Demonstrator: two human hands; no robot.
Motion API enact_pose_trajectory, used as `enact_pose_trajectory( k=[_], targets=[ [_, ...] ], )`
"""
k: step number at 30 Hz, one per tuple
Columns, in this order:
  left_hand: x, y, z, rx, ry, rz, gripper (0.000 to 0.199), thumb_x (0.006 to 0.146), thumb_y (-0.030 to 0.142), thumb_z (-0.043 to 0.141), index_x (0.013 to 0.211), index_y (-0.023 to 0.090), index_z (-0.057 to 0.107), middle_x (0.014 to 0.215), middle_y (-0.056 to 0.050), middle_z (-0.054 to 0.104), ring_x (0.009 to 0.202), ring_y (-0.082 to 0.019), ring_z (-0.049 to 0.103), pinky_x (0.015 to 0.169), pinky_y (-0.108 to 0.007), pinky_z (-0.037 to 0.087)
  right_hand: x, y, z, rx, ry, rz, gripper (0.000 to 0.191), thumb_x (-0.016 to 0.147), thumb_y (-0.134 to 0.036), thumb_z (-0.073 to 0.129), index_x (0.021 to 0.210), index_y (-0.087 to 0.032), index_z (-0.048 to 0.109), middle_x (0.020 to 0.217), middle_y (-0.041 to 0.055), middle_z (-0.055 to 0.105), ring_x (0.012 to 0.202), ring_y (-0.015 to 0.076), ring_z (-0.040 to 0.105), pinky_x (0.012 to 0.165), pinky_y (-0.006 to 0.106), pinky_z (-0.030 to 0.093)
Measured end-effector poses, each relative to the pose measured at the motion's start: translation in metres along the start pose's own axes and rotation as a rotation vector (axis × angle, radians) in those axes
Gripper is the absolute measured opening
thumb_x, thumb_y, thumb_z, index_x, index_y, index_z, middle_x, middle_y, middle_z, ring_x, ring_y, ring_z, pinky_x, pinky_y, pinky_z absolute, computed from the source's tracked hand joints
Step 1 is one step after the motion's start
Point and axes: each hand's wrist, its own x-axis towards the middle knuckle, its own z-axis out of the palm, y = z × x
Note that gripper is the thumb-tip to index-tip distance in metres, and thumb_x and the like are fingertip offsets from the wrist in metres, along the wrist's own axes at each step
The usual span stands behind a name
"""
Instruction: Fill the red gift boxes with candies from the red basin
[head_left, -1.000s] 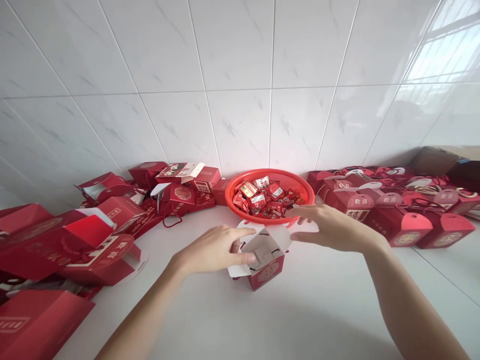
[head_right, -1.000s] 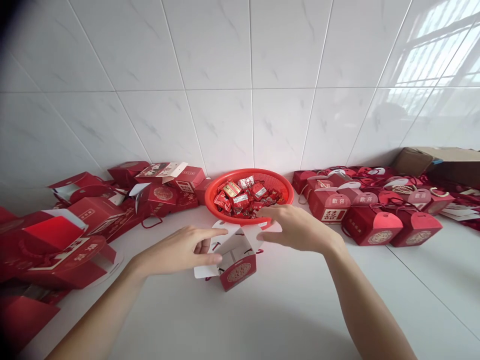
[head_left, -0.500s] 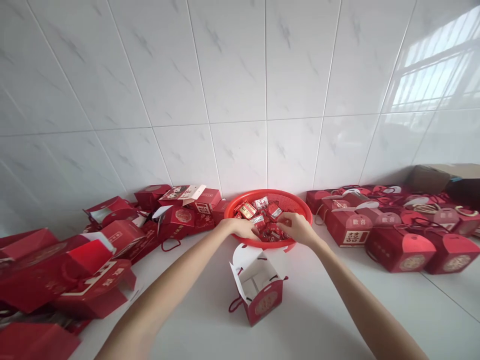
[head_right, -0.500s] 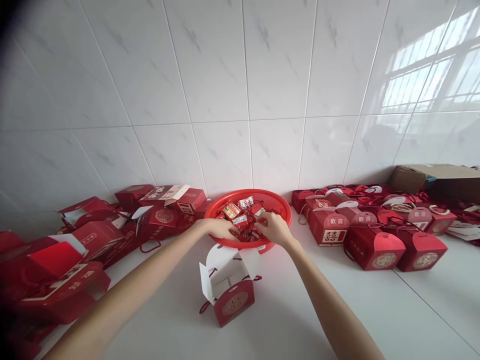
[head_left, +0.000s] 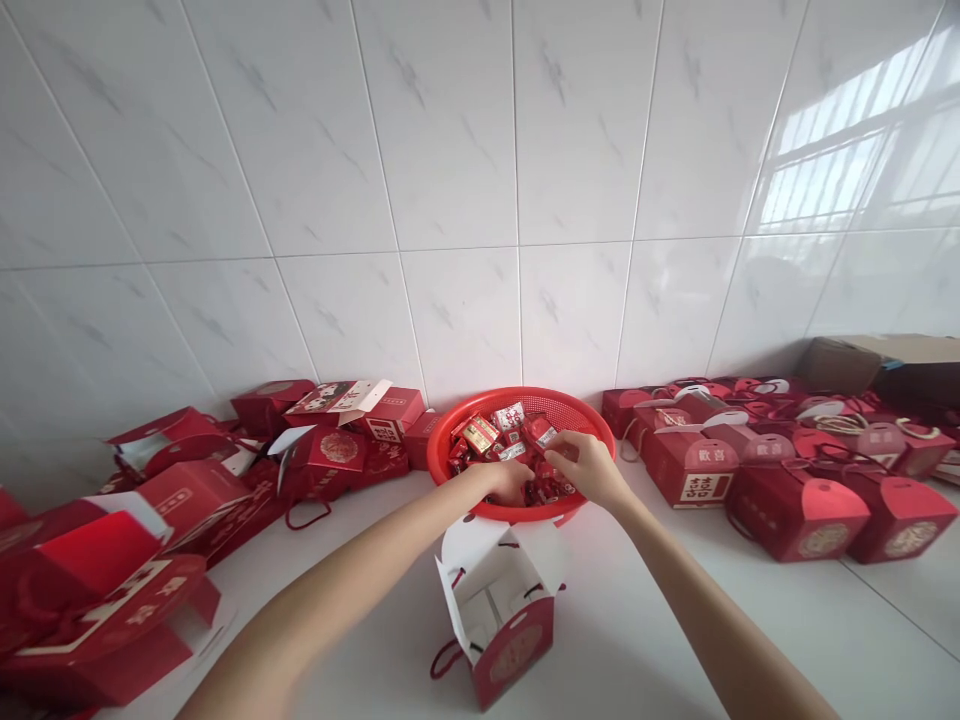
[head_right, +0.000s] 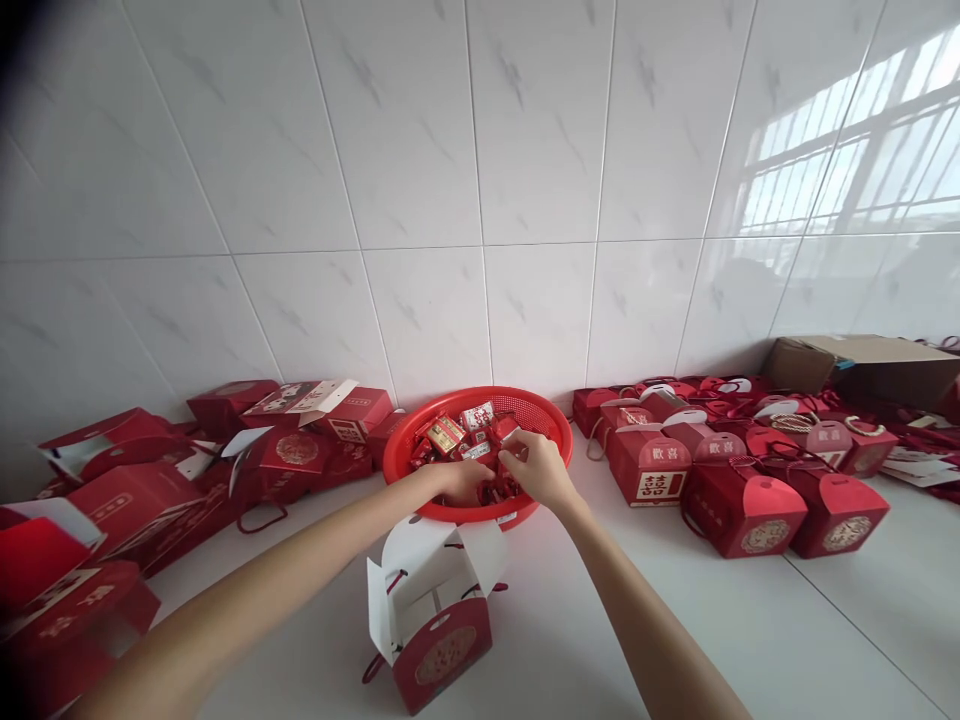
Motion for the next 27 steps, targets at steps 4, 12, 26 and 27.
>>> enact_pose_trajectory(
  k=[4, 12, 26, 27],
  targets=[
    [-0.008, 0.004, -0.004, -0.137, -0.006, 0.065, 0.04, 0.055, 0.008, 0.066, 0.091, 0.022, 0.074, 0.078, -0.002, 0.071, 0.071, -0.024, 0.066, 0.059, -0.03, 0.049, 0.001, 0.001, -0.002, 0.115, 0.027, 0.017, 0.011, 0.078, -0.03, 0.057, 0.077, -0.022, 0.065, 0.07, 0.002, 0.07, 0.062, 0.0189, 0.065, 0.059, 0.031, 0.051],
    [-0.016, 0.001, -0.021, -0.611, 0.28, 0.2, 0.036, 0.07, 0.021, 0.077, 0.106, 0.017, 0.073, 0.09, -0.004, 0.073, 0.092, -0.022, 0.068, 0.081, -0.031, 0.054, 0.003, 0.004, -0.002, 0.147, 0.089, 0.011, 0.013, 0.078, -0.034, 0.062, 0.081, -0.021, 0.063, 0.084, 0.0056, 0.073, 0.071, 0.0203, 0.068, 0.063, 0.032, 0.055],
    [-0.005, -0.012, -0.016, -0.579, 0.472, -0.145, 0.048, 0.081, 0.062, 0.064, 0.086, 0.015, 0.068, 0.084, -0.011, 0.074, 0.09, -0.03, 0.068, 0.076, -0.035, 0.053, 0.003, 0.007, -0.003, 0.026, 0.045, 0.006, 0.014, 0.08, -0.03, 0.062, 0.092, -0.022, 0.063, 0.1, 0.0055, 0.073, 0.075, 0.0175, 0.067, 0.067, 0.031, 0.053],
    [-0.005, -0.014, -0.016, -0.531, 0.473, -0.149, 0.05, 0.083, 0.063, 0.059, 0.087, 0.014, 0.069, 0.085, -0.012, 0.074, 0.092, -0.031, 0.068, 0.079, -0.035, 0.052, 0.003, 0.007, -0.003, 0.023, 0.048, 0.006, 0.014, 0.08, -0.03, 0.063, 0.092, -0.021, 0.063, 0.101, 0.0057, 0.073, 0.074, 0.0172, 0.067, 0.068, 0.031, 0.053]
  ],
)
